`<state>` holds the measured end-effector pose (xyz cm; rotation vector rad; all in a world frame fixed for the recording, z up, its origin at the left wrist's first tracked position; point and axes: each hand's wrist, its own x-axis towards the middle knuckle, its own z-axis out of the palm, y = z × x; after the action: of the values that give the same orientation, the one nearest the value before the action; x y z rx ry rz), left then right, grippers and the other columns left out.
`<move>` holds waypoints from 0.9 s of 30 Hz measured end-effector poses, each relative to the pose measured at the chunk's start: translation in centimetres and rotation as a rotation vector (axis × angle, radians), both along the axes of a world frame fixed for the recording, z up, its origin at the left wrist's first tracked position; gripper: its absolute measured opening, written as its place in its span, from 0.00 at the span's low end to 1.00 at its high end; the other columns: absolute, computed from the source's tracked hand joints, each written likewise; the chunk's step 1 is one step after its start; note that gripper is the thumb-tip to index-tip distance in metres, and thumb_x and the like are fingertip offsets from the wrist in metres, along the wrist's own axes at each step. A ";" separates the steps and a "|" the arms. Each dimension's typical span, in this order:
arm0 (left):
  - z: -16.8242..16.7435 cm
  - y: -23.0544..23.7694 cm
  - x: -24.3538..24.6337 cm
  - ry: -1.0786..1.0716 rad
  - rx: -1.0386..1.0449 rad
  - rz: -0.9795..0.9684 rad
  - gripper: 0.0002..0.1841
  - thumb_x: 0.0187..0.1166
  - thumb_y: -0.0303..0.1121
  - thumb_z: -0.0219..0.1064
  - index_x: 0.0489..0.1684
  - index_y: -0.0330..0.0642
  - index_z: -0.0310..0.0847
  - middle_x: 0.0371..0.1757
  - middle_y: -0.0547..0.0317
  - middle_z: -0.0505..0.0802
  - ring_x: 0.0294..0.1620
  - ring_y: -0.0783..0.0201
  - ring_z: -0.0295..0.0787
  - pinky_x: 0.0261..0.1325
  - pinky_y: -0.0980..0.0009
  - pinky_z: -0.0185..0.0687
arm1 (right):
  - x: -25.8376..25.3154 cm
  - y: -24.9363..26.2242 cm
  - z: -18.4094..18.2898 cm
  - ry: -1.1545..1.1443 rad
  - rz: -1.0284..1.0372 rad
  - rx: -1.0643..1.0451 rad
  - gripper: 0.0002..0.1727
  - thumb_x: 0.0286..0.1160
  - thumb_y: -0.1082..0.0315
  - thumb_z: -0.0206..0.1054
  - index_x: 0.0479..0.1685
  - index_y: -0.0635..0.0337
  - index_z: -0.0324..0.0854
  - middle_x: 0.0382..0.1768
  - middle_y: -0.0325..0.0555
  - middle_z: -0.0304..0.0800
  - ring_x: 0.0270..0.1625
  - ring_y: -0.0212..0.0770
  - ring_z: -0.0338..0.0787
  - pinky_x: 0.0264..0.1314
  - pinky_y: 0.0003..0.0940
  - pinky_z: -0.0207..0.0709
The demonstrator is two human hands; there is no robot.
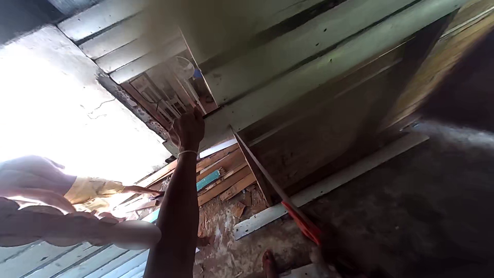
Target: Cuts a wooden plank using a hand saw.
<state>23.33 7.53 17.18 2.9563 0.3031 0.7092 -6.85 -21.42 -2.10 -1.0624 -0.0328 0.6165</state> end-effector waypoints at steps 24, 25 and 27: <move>0.0 0.4 0.5 0.036 0.002 -0.001 0.37 0.87 0.63 0.38 0.29 0.41 0.82 0.39 0.41 0.93 0.48 0.39 0.92 0.40 0.36 0.78 | 14.5 4.9 0.7 -0.136 -0.073 0.250 0.09 0.81 0.61 0.62 0.51 0.54 0.79 0.20 0.37 0.79 0.14 0.29 0.80 0.13 0.22 0.77; 0.2 0.4 0.4 0.037 -0.001 -0.005 0.37 0.87 0.63 0.37 0.30 0.41 0.83 0.40 0.41 0.93 0.49 0.38 0.92 0.41 0.35 0.78 | 19.0 7.2 0.9 -0.211 -0.093 0.272 0.08 0.84 0.63 0.59 0.49 0.54 0.81 0.19 0.34 0.80 0.15 0.26 0.80 0.16 0.20 0.76; 0.4 0.6 -0.1 0.067 -0.011 -0.030 0.36 0.88 0.62 0.36 0.35 0.41 0.83 0.44 0.39 0.93 0.53 0.36 0.91 0.45 0.32 0.78 | 24.2 10.3 2.0 -0.241 -0.060 0.273 0.20 0.76 0.69 0.58 0.68 0.49 0.71 0.20 0.34 0.79 0.14 0.25 0.77 0.15 0.19 0.73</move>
<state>23.26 8.13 17.56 2.9714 0.2663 0.6044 17.40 -11.15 -0.14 -0.8639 -0.2870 0.4132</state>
